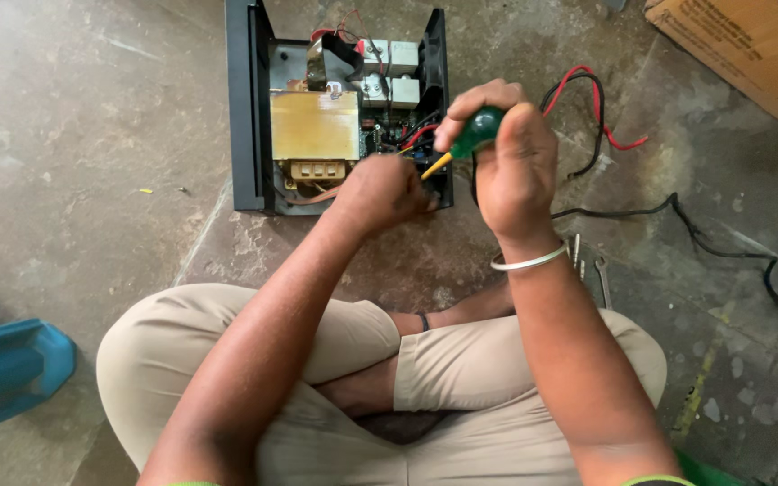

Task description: The person sits on the floor and uses a screwdriver to tighten screws on the internal components of an open electronic device. They then use their hands to adjust and connect wires within the device's casing.

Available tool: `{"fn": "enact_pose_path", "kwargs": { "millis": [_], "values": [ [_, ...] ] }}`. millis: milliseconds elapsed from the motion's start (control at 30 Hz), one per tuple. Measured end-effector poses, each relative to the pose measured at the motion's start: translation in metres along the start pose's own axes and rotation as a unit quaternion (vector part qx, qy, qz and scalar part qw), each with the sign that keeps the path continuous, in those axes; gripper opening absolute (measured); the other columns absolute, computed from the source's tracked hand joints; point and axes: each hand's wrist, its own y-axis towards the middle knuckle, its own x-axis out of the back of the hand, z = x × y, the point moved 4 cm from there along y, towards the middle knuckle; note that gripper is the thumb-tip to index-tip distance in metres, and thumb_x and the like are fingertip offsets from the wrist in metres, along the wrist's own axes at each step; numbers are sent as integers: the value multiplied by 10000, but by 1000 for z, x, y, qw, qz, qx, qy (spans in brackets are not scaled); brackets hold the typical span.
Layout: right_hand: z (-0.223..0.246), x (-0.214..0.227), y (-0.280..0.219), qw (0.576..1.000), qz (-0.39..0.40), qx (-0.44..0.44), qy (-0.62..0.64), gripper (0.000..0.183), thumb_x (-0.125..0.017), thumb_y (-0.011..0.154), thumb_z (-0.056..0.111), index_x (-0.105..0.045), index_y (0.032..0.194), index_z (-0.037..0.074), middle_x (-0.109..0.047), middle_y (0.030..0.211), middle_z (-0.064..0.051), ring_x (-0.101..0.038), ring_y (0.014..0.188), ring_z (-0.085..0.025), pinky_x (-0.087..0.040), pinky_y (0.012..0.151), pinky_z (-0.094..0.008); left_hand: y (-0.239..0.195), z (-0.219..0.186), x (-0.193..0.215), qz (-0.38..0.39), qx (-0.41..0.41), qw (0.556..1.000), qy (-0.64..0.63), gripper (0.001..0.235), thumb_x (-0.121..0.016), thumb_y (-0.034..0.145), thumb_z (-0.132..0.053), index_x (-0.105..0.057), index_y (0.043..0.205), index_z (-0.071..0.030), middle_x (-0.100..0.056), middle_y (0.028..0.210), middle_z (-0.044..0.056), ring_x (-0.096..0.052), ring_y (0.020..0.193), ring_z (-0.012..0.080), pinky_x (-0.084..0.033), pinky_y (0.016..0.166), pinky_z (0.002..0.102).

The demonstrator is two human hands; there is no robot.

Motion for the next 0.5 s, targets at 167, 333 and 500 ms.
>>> {"fn": "enact_pose_path", "kwargs": {
  "millis": [167, 333, 500],
  "values": [
    [-13, 12, -5, 996, -27, -34, 80, 638, -426, 1153, 604, -568, 1089, -14, -585, 842, -93, -577, 819, -182, -485, 881, -334, 1, 47, -80, -36, 37, 998, 36, 243, -690, 799, -176, -723, 1004, -49, -745, 920, 230, -719, 888, 394, -564, 783, 488],
    [-17, 18, -5, 998, -15, -5, 55, 745, -461, 1069, 697, -562, 1158, -36, -563, 845, -87, -555, 829, -154, -482, 885, -309, 6, 54, -138, -41, 232, 817, -526, 429, -564, 817, -84, -586, 1241, -139, -654, 742, 106, -595, 585, 219, -482, 509, 370],
    [-17, 23, -4, 998, -33, -21, 51, 798, -455, 1043, 740, -574, 1183, -36, -575, 845, -84, -568, 830, -154, -476, 859, -298, 14, 44, -150, -98, 216, 712, -661, 366, -579, 823, -75, -579, 1188, -110, -651, 746, 48, -524, 537, 127, -425, 475, 298]
  ]
}}
